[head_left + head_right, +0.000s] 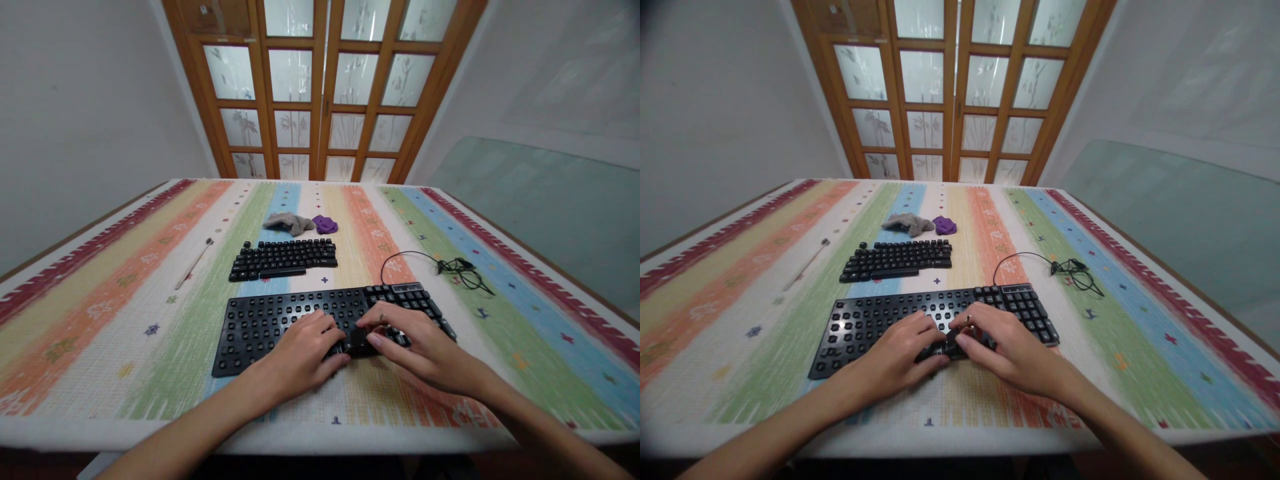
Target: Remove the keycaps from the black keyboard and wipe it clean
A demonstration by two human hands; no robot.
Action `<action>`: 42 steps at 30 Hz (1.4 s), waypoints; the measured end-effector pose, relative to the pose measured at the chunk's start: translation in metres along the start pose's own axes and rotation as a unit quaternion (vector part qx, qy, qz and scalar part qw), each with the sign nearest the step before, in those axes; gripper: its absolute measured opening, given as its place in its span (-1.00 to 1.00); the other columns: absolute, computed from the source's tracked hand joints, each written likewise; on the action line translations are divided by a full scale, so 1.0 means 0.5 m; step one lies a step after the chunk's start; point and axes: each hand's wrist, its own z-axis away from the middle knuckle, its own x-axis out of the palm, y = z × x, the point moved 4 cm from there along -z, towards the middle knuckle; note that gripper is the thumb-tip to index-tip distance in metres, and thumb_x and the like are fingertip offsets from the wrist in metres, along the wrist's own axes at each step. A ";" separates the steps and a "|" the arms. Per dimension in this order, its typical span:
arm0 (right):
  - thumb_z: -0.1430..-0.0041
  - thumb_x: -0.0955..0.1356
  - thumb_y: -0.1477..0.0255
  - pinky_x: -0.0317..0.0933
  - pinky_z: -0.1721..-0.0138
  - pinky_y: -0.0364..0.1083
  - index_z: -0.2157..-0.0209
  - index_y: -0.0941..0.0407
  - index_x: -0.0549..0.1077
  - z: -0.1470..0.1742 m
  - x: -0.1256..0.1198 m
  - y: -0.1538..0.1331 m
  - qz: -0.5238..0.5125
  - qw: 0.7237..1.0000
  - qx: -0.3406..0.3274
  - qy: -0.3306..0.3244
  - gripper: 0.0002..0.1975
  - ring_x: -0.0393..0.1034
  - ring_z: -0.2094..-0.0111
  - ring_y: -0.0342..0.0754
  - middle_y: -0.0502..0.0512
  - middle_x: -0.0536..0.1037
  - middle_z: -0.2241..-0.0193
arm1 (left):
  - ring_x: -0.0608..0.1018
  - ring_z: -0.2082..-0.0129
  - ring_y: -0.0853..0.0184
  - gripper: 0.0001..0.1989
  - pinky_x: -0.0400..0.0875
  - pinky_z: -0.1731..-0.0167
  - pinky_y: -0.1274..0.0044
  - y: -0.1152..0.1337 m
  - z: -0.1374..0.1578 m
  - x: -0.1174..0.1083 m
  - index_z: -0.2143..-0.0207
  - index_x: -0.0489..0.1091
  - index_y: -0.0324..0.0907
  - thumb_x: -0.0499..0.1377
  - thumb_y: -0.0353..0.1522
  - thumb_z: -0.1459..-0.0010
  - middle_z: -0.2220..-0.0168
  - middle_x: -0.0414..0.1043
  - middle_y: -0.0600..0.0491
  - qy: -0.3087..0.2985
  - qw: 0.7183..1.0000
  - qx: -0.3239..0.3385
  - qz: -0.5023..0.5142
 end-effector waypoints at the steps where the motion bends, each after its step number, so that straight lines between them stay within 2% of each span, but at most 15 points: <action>1: -0.36 0.26 0.40 0.24 0.21 -0.09 0.12 0.10 0.41 0.000 0.001 -0.001 0.001 1.000 0.001 -0.001 -0.86 0.39 0.26 -0.07 0.08 0.49 0.27 | 0.41 0.20 0.21 -0.80 0.37 0.19 0.38 0.000 -0.001 0.002 0.15 0.41 -0.21 0.15 -0.27 -0.29 0.22 0.41 -0.03 -0.001 1.000 -0.001 0.001; 8: -0.34 0.28 0.43 0.25 0.19 -0.12 0.10 0.10 0.41 -0.001 0.000 -0.010 0.008 1.000 -0.003 0.001 -0.86 0.41 0.25 -0.09 0.07 0.50 0.25 | 0.40 0.18 0.20 -0.81 0.35 0.17 0.37 -0.008 -0.002 0.009 0.16 0.41 -0.21 0.14 -0.27 -0.29 0.21 0.40 -0.04 0.003 1.000 -0.009 0.015; 11: -0.32 0.29 0.44 0.25 0.24 -0.13 0.14 0.11 0.43 -0.007 0.005 -0.013 0.014 1.000 -0.003 -0.003 -0.88 0.41 0.30 -0.11 0.06 0.50 0.29 | 0.40 0.16 0.19 -0.81 0.36 0.16 0.37 -0.011 0.003 0.012 0.13 0.41 -0.19 0.14 -0.28 -0.29 0.20 0.39 -0.04 0.002 1.000 -0.011 0.026; 22: -0.30 0.29 0.41 0.30 0.27 -0.13 0.23 0.12 0.45 -0.024 0.027 -0.003 -0.014 1.000 0.025 0.011 -0.88 0.47 0.33 -0.08 0.06 0.57 0.33 | 0.40 0.15 0.23 -0.88 0.38 0.15 0.41 -0.019 0.017 0.007 0.20 0.40 -0.19 0.22 -0.35 -0.22 0.21 0.35 -0.02 0.031 0.995 -0.026 0.088; 27: -0.30 0.28 0.41 0.29 0.27 -0.11 0.23 0.12 0.43 -0.024 0.050 -0.013 -0.014 1.000 0.025 0.011 -0.89 0.45 0.33 -0.07 0.08 0.55 0.33 | 0.39 0.14 0.23 -0.85 0.37 0.12 0.42 -0.025 0.020 0.013 0.16 0.40 -0.20 0.21 -0.36 -0.22 0.20 0.34 -0.02 0.033 0.993 -0.022 0.107; 32: -0.29 0.26 0.45 0.25 0.35 -0.12 0.27 0.13 0.39 -0.029 0.072 -0.034 0.014 1.000 -0.007 0.010 -0.91 0.36 0.39 -0.08 0.08 0.48 0.39 | 0.39 0.15 0.23 -0.86 0.37 0.13 0.42 -0.026 0.023 0.013 0.15 0.40 -0.20 0.17 -0.40 -0.23 0.21 0.34 -0.02 0.032 0.993 -0.023 0.114; 37: -0.36 0.23 0.38 0.24 0.30 -0.08 0.26 0.15 0.40 -0.037 0.074 -0.043 0.066 0.996 -0.061 -0.013 -0.82 0.34 0.34 -0.03 0.12 0.46 0.38 | 0.39 0.15 0.23 -0.86 0.38 0.12 0.39 -0.026 0.023 0.010 0.14 0.38 -0.18 0.16 -0.42 -0.22 0.20 0.34 -0.02 0.022 0.993 -0.020 0.117; 39: -0.39 0.22 0.36 0.24 0.27 -0.08 0.27 0.16 0.40 -0.048 0.070 -0.032 0.048 0.998 -0.039 -0.023 -0.79 0.35 0.33 -0.04 0.12 0.48 0.37 | 0.40 0.13 0.22 -0.84 0.38 0.08 0.36 -0.027 0.023 0.011 0.12 0.38 -0.18 0.17 -0.41 -0.23 0.19 0.36 -0.02 0.023 0.992 -0.026 0.119; 42: -0.40 0.21 0.35 0.24 0.27 -0.10 0.28 0.17 0.41 -0.069 0.061 -0.009 -0.007 0.999 0.031 -0.027 -0.76 0.38 0.35 -0.07 0.09 0.50 0.36 | 0.40 0.06 0.19 -0.72 0.37 0.00 0.32 -0.032 0.023 0.013 0.04 0.36 -0.19 0.24 -0.36 -0.20 0.10 0.37 -0.05 0.022 0.991 -0.040 0.125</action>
